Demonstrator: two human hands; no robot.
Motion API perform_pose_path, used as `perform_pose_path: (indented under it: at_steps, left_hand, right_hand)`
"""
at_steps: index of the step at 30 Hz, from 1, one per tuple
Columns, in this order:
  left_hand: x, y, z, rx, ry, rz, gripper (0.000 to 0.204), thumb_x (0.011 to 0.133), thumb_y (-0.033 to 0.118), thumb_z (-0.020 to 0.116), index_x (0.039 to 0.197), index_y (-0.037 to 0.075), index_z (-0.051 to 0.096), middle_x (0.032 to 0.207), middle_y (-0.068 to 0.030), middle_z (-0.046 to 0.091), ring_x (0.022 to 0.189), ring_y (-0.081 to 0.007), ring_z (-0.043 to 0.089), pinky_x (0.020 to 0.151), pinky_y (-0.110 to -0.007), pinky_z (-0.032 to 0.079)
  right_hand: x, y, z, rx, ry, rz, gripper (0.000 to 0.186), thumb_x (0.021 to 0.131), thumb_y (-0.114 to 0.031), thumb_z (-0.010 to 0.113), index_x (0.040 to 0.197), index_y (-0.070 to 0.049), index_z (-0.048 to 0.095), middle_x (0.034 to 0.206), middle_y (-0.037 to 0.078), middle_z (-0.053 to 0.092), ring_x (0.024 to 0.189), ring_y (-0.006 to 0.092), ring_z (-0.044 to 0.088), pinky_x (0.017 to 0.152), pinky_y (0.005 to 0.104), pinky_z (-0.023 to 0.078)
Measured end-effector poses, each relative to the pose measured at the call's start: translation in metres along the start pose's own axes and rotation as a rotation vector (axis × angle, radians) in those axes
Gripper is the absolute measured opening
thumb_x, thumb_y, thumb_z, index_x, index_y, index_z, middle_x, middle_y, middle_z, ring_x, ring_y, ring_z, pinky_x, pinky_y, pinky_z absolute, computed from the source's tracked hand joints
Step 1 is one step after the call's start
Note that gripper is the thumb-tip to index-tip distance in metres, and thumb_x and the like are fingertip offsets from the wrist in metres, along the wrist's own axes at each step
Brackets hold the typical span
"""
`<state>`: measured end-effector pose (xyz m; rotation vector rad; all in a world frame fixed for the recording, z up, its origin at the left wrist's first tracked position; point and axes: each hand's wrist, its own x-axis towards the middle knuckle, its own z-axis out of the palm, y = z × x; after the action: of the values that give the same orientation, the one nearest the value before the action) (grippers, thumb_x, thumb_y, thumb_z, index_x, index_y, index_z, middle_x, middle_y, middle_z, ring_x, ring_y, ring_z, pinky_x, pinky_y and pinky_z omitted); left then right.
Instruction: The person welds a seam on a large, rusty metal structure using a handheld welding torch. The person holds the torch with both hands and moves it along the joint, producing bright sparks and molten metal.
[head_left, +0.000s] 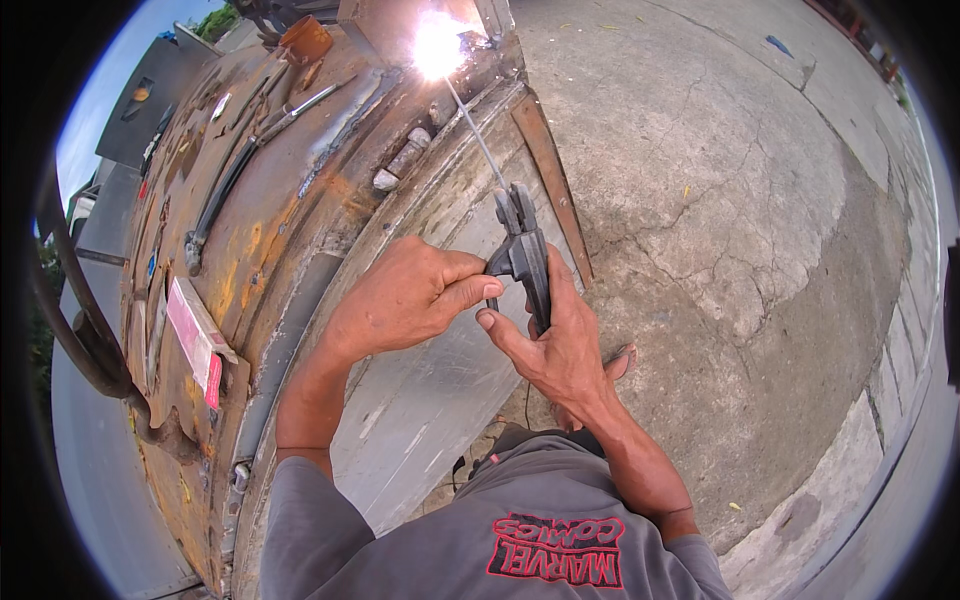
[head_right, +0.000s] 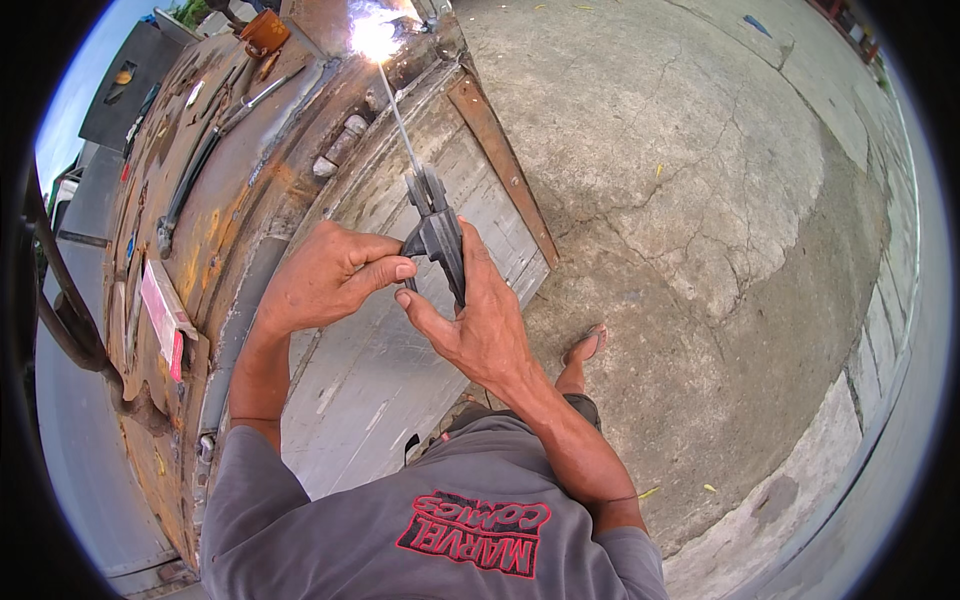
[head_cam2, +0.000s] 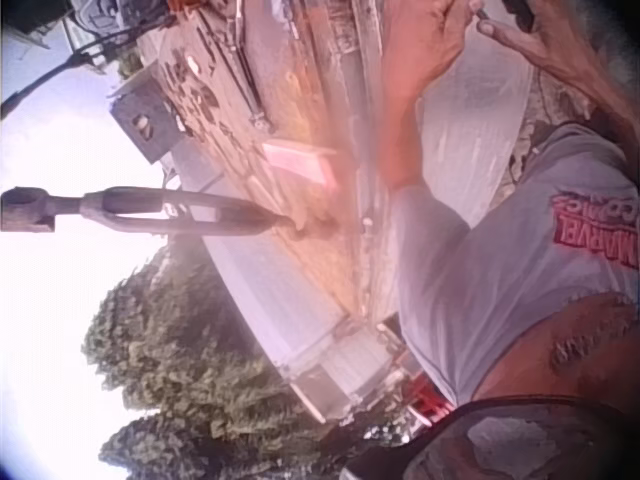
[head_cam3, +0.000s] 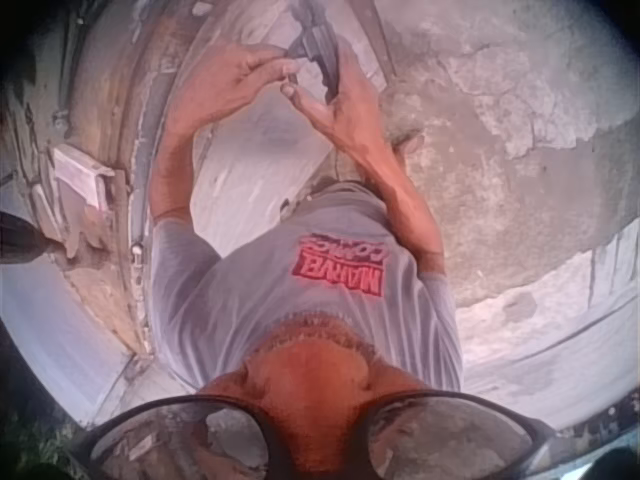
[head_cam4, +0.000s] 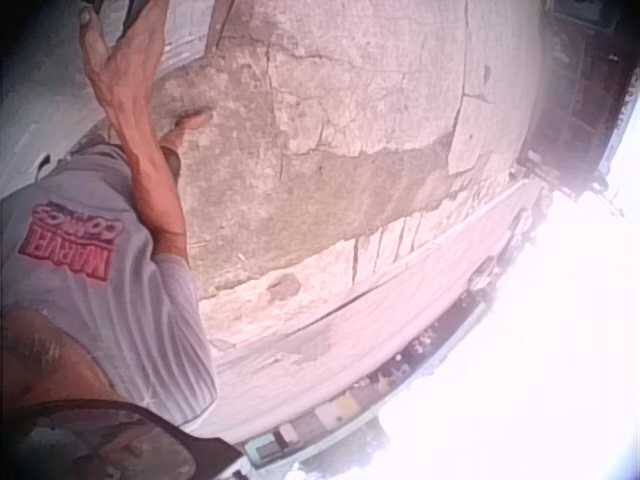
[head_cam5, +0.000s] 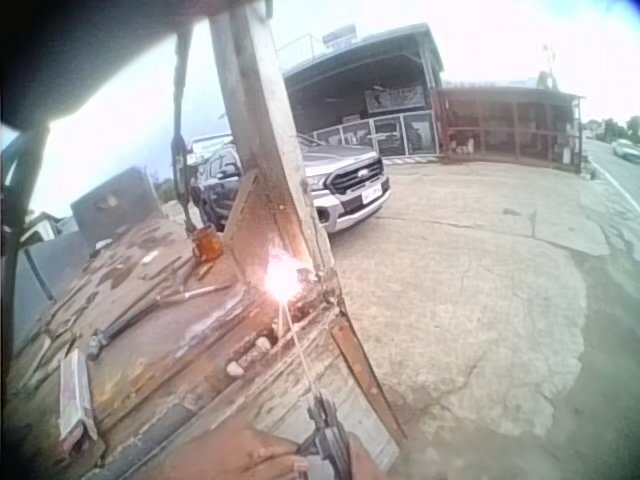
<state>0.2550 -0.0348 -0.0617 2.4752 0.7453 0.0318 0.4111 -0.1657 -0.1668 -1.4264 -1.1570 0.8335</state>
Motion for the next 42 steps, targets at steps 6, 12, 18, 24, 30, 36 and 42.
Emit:
perform_pose_path:
  at_steps: [6, 12, 18, 24, 30, 36, 42]
  left_hand:
    - [-0.001, 0.003, -0.001, -0.019, 0.004, 0.008, 0.042, 0.109, 0.035, 0.069, 0.085, 0.001, 0.074, 0.066, -0.0198, 0.059, 0.059, -0.0388, 0.058, 0.06, -0.046, 0.046]
    - [-0.001, 0.003, 0.001, -0.033, 0.024, 0.054, 0.043, 0.108, 0.036, 0.07, 0.083, 0.001, 0.072, 0.067, -0.0213, 0.059, 0.061, -0.0417, 0.059, 0.061, -0.048, 0.045]
    - [-0.001, 0.003, 0.0, -0.016, -0.007, 0.019, 0.045, 0.107, 0.037, 0.07, 0.081, 0.001, 0.072, 0.066, -0.0218, 0.059, 0.06, -0.0424, 0.058, 0.06, -0.049, 0.044]
    - [-0.001, 0.002, 0.001, 0.005, -0.015, 0.004, 0.046, 0.107, 0.038, 0.07, 0.08, 0.001, 0.072, 0.065, -0.0219, 0.058, 0.059, -0.0424, 0.058, 0.06, -0.049, 0.044]
    - [-0.001, 0.001, 0.0, 0.012, -0.018, 0.01, 0.046, 0.108, 0.038, 0.069, 0.081, 0.001, 0.072, 0.065, -0.0221, 0.058, 0.06, -0.0427, 0.058, 0.061, -0.049, 0.044]
    - [-0.002, 0.001, -0.002, 0.017, -0.017, 0.0, 0.047, 0.109, 0.038, 0.068, 0.081, 0.0, 0.072, 0.065, -0.0222, 0.058, 0.06, -0.0431, 0.058, 0.061, -0.05, 0.045]
    - [-0.001, -0.001, -0.001, 0.031, -0.014, 0.014, 0.047, 0.109, 0.039, 0.068, 0.082, 0.0, 0.072, 0.065, -0.0221, 0.058, 0.06, -0.0427, 0.057, 0.061, -0.049, 0.044]
  right_hand:
    - [-0.001, 0.002, 0.001, -0.018, 0.008, -0.007, 0.1, 0.091, -0.033, 0.087, 0.165, 0.007, 0.033, 0.128, 0.025, 0.068, 0.077, 0.0239, 0.068, 0.066, 0.0375, 0.057]
    - [-0.005, 0.003, 0.002, 0.015, 0.023, 0.003, 0.102, 0.09, -0.035, 0.088, 0.164, 0.009, 0.033, 0.122, 0.023, 0.068, 0.068, 0.0194, 0.062, 0.061, 0.0354, 0.054]
    - [-0.005, 0.002, 0.002, 0.003, 0.0, 0.036, 0.102, 0.091, -0.036, 0.088, 0.163, 0.011, 0.033, 0.118, 0.022, 0.068, 0.068, 0.0196, 0.062, 0.06, 0.0352, 0.054]
    - [-0.006, 0.003, 0.002, -0.006, 0.001, 0.011, 0.101, 0.091, -0.036, 0.088, 0.162, 0.011, 0.034, 0.115, 0.022, 0.068, 0.068, 0.0204, 0.063, 0.061, 0.0356, 0.054]
    - [-0.004, -0.001, 0.001, -0.004, -0.009, 0.025, 0.1, 0.091, -0.035, 0.087, 0.163, 0.01, 0.034, 0.113, 0.021, 0.068, 0.069, 0.0206, 0.063, 0.061, 0.0363, 0.054]
    - [-0.002, 0.003, 0.005, 0.021, 0.043, -0.018, 0.094, 0.088, -0.032, 0.091, 0.162, -0.001, 0.042, 0.094, 0.005, 0.062, 0.069, 0.0122, 0.058, 0.06, 0.0322, 0.05]
    - [-0.001, 0.0, 0.001, 0.002, -0.002, -0.007, 0.097, 0.091, -0.032, 0.086, 0.165, 0.005, 0.035, 0.117, 0.021, 0.069, 0.067, 0.021, 0.062, 0.06, 0.0367, 0.054]
